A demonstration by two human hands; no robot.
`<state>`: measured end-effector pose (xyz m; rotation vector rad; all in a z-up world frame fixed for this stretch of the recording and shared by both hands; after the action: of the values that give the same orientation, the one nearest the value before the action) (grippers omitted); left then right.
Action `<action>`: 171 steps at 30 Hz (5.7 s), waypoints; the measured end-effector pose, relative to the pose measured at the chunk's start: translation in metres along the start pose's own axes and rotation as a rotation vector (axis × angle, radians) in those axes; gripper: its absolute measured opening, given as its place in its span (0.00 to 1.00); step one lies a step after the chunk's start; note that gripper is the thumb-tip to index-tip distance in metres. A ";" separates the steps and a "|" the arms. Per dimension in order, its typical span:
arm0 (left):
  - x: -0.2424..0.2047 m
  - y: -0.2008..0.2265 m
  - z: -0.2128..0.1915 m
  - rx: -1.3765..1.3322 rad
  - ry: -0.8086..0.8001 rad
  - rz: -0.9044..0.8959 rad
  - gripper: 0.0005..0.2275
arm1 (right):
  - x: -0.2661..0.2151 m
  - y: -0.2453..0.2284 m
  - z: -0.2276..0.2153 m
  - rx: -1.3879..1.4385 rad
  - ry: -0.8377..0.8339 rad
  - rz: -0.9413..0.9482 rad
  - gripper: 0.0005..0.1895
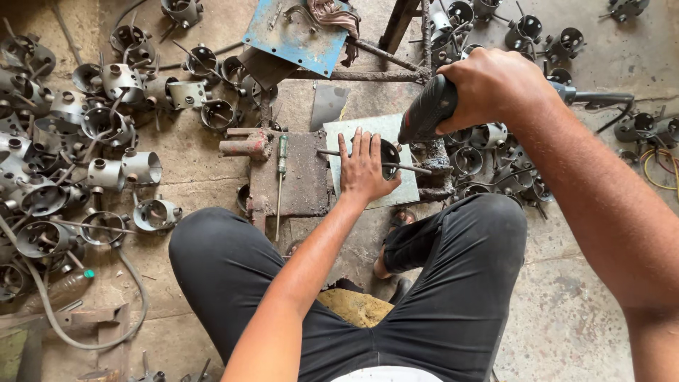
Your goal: The person sits on the floor and uses a handheld power drill to bore holes into small, cylindrical metal parts. They hold each part steady with their left hand while operating the drill with their right hand, then place the finished part into a pile on the floor.
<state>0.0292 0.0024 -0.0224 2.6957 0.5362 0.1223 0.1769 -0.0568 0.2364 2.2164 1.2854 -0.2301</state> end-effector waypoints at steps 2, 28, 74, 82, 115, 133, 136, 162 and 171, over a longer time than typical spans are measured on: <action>-0.002 0.000 -0.002 -0.016 0.014 0.003 0.48 | 0.000 0.000 0.000 -0.008 -0.002 0.004 0.32; 0.001 0.000 0.002 -0.039 0.028 -0.017 0.49 | 0.002 0.000 0.006 -0.125 0.075 -0.053 0.34; 0.000 -0.008 0.010 -0.129 0.199 0.083 0.45 | 0.000 0.000 0.013 -0.195 0.146 -0.109 0.34; 0.000 -0.010 0.008 -0.125 0.175 0.086 0.46 | -0.001 -0.002 0.013 -0.188 0.165 -0.125 0.35; 0.003 -0.009 0.003 -0.101 0.106 0.065 0.48 | 0.014 -0.002 0.025 -0.210 0.161 -0.164 0.36; 0.004 -0.009 -0.005 -0.114 0.068 0.070 0.50 | -0.002 0.012 0.029 -0.394 0.100 -0.203 0.46; 0.000 -0.006 -0.003 -0.112 0.063 0.060 0.51 | -0.003 0.014 0.033 -0.419 0.134 -0.193 0.50; 0.001 -0.001 -0.011 -0.120 -0.052 0.005 0.53 | -0.016 0.004 0.016 0.032 0.101 -0.178 0.40; 0.001 -0.002 -0.012 -0.137 -0.032 0.022 0.52 | -0.018 0.008 0.013 0.005 0.139 -0.194 0.43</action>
<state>0.0276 0.0083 -0.0119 2.5659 0.4709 0.1170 0.1758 -0.0800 0.2357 2.1434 1.5787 -0.1548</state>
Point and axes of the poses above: each hand's wrist, its own x-axis towards the middle knuckle, its own z-axis out of the palm, y = z × x, the point moved 3 cm from there along x, towards the middle knuckle, and after that the axes turned 7 degrees about -x, right-handed, at the moved point
